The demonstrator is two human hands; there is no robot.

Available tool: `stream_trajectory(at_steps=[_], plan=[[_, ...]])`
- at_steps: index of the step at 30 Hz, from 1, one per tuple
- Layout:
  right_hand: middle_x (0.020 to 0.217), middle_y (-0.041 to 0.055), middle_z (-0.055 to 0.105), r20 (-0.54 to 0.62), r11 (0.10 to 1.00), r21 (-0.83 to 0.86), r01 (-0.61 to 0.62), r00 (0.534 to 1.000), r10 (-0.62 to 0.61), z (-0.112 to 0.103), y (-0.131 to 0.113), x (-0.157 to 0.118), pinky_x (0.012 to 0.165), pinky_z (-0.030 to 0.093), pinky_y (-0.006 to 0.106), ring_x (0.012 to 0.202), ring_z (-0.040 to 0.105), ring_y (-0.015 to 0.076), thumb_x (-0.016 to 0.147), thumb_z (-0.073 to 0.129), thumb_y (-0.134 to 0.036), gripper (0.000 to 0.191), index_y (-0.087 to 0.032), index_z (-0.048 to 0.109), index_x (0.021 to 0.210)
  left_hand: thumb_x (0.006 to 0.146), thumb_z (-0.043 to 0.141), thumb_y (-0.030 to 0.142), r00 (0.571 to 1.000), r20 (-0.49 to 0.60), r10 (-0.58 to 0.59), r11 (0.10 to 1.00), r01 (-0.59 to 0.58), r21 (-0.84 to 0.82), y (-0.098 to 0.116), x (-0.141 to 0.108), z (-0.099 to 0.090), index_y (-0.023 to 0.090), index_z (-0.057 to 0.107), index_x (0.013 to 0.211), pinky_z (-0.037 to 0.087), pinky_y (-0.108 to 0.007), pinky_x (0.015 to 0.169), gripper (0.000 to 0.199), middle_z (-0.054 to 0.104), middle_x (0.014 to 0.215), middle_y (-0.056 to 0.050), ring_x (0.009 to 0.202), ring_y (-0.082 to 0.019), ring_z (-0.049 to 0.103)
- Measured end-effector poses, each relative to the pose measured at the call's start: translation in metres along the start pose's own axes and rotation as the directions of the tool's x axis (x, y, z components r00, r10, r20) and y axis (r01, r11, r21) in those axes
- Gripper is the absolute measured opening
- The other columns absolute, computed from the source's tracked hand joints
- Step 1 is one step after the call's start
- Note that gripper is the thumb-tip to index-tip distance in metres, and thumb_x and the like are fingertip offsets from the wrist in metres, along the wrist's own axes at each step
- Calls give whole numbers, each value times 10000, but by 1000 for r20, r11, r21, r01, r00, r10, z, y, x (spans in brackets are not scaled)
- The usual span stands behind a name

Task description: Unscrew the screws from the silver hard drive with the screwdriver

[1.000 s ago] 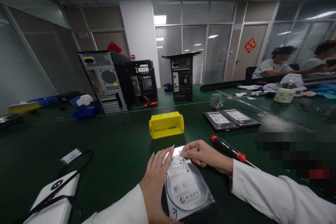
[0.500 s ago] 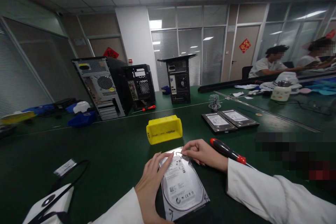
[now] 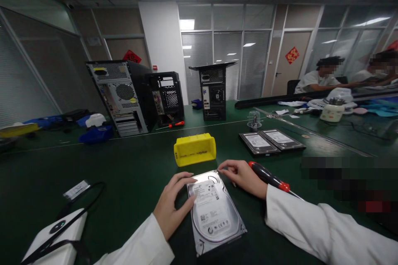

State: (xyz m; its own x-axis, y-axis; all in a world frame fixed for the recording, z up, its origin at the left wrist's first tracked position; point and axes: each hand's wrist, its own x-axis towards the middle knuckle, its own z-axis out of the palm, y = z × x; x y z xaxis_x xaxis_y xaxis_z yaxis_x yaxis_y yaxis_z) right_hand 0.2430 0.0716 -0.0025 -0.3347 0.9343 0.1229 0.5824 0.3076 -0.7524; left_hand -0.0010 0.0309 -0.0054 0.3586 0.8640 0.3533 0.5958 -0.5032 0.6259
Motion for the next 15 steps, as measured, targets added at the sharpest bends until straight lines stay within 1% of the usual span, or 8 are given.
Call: stream_trajectory(at_steps=[2,6,9,11,13,15], plan=[[555,-12,482,-25,996,-79,34,999,-36,0,2,2,531,309,159,505,429,44,839,428,-444,377,-149,607,992,848,480,330,999,-16,-38,999,38,-10,-4,2,2,226,564,1081,376,-459,977,269,526,1219,-87,1148,-264,477],[670,4,566,-40,964,-254,81,995,-95,2,5,2,593,306,187,593,478,68,855,418,-417,309,-220,612,992,847,483,365,993,-10,-117,993,117,-19,-11,2,5,212,491,1201,359,-476,995,385,543,1238,-87,1161,-266,477],[797,16,619,-36,924,-369,96,992,-118,3,6,1,660,338,219,695,546,97,881,374,-403,307,-248,590,1033,833,503,376,991,-16,-135,991,135,-13,-12,1,7,218,481,1224,372,-478,987,423,544,1245,-83,1151,-277,492],[876,29,626,-22,896,-431,104,992,-126,3,7,1,707,372,246,757,571,112,900,333,-392,327,-240,572,1064,826,512,375,992,-29,-126,992,125,-23,-11,2,7,221,490,1215,391,-459,979,420,547,1239,-78,1138,-276,506],[912,45,612,3,869,-481,115,992,-130,3,6,1,748,415,276,788,572,109,909,321,-384,351,-190,553,1085,822,520,367,992,-38,-117,992,115,-45,-9,2,7,219,495,1209,412,-439,967,415,545,1235,-78,1125,-270,519],[921,56,589,29,845,-520,123,991,-127,2,5,2,782,450,301,814,564,101,901,353,-382,362,-130,533,1087,822,526,357,993,-37,-116,991,113,-73,-9,3,7,218,488,1213,421,-430,965,417,532,1242,-82,1120,-262,525]])
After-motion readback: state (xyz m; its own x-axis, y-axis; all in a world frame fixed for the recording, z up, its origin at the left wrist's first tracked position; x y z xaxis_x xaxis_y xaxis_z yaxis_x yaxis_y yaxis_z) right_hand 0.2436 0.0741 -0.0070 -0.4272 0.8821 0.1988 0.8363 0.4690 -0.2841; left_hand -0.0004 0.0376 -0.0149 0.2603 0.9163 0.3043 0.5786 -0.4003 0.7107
